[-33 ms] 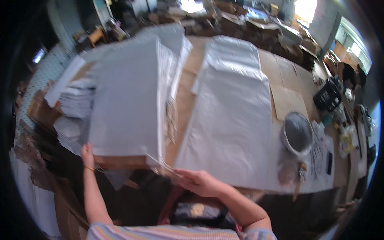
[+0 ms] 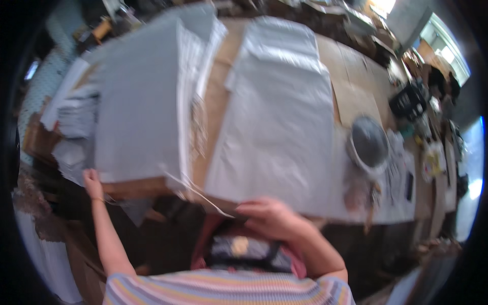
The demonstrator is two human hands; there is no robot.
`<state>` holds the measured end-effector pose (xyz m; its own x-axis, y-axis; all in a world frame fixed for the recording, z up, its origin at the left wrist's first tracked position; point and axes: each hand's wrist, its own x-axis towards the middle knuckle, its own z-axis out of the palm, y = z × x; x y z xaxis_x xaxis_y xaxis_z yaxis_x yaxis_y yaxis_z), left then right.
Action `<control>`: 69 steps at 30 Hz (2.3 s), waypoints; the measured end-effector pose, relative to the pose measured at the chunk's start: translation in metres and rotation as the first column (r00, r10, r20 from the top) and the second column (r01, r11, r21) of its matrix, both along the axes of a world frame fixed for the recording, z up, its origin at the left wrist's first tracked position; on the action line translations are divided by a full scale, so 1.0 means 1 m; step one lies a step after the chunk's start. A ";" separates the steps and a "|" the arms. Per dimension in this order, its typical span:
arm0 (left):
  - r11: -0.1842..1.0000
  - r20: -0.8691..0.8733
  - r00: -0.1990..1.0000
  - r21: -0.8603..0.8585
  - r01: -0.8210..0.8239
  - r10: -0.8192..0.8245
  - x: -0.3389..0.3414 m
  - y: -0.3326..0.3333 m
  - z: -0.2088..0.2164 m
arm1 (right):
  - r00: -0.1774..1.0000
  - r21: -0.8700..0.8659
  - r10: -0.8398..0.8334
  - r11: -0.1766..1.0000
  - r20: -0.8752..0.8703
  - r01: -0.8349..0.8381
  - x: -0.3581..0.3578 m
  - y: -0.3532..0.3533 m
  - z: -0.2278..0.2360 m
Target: The person repeatedly applies adhesive to the edge of a white paper sheet using a brush, folds the edge over, and presses it to form a sealed pouch. The finished pouches are stacked on the table.
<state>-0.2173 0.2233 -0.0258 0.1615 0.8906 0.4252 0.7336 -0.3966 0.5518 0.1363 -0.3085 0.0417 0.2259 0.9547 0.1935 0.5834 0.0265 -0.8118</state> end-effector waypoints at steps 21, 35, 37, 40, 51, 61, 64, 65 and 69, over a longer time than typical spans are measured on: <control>0.145 -0.410 0.020 -0.276 0.950 -0.912 0.190 -0.383 -0.120 | 0.230 0.169 -0.962 0.205 -0.147 0.964 0.015 -0.248 0.017; 0.385 -0.269 0.358 -0.052 0.921 -0.894 0.152 -0.379 0.000 | 0.637 0.064 -0.625 0.689 -0.451 0.722 -0.029 0.019 -0.034; 0.448 -0.367 0.395 -0.068 0.891 -0.842 0.168 -0.375 0.020 | 0.671 0.010 -0.653 0.714 -0.352 0.700 -0.026 0.040 -0.037; 0.378 -0.424 0.233 -0.300 0.876 -0.875 0.190 -0.363 0.004 | 0.648 -0.087 -0.721 0.682 -0.246 0.726 -0.021 0.043 -0.043; 0.390 -0.520 0.218 -0.247 0.887 -0.826 0.198 -0.371 -0.006 | 0.360 -0.069 -0.872 0.358 0.331 0.931 0.028 -0.091 -0.035; 0.395 -0.547 0.195 -0.276 0.876 -0.814 0.200 -0.375 0.000 | 0.371 0.088 -0.588 0.452 -0.719 0.888 0.055 -0.153 0.001; 0.394 -0.541 0.200 -0.270 0.879 -0.817 0.196 -0.375 0.004 | 0.268 0.282 -0.959 0.232 -0.096 0.931 0.069 -0.212 0.009; 0.358 -0.486 0.203 -0.252 0.899 -0.850 0.197 -0.374 0.007 | 0.289 0.242 -0.936 0.333 0.201 0.911 0.075 -0.240 -0.001; 0.141 0.060 0.174 -0.361 0.922 -0.983 0.199 -0.370 0.030 | 0.296 0.085 -0.555 0.559 0.777 0.825 0.074 -0.299 -0.023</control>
<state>-0.0180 -0.1467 0.0045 0.9964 0.0174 0.0834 -0.0462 -0.7122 0.7005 0.2102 -0.6073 0.0183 0.7609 0.5278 0.3775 0.5860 -0.8088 -0.0504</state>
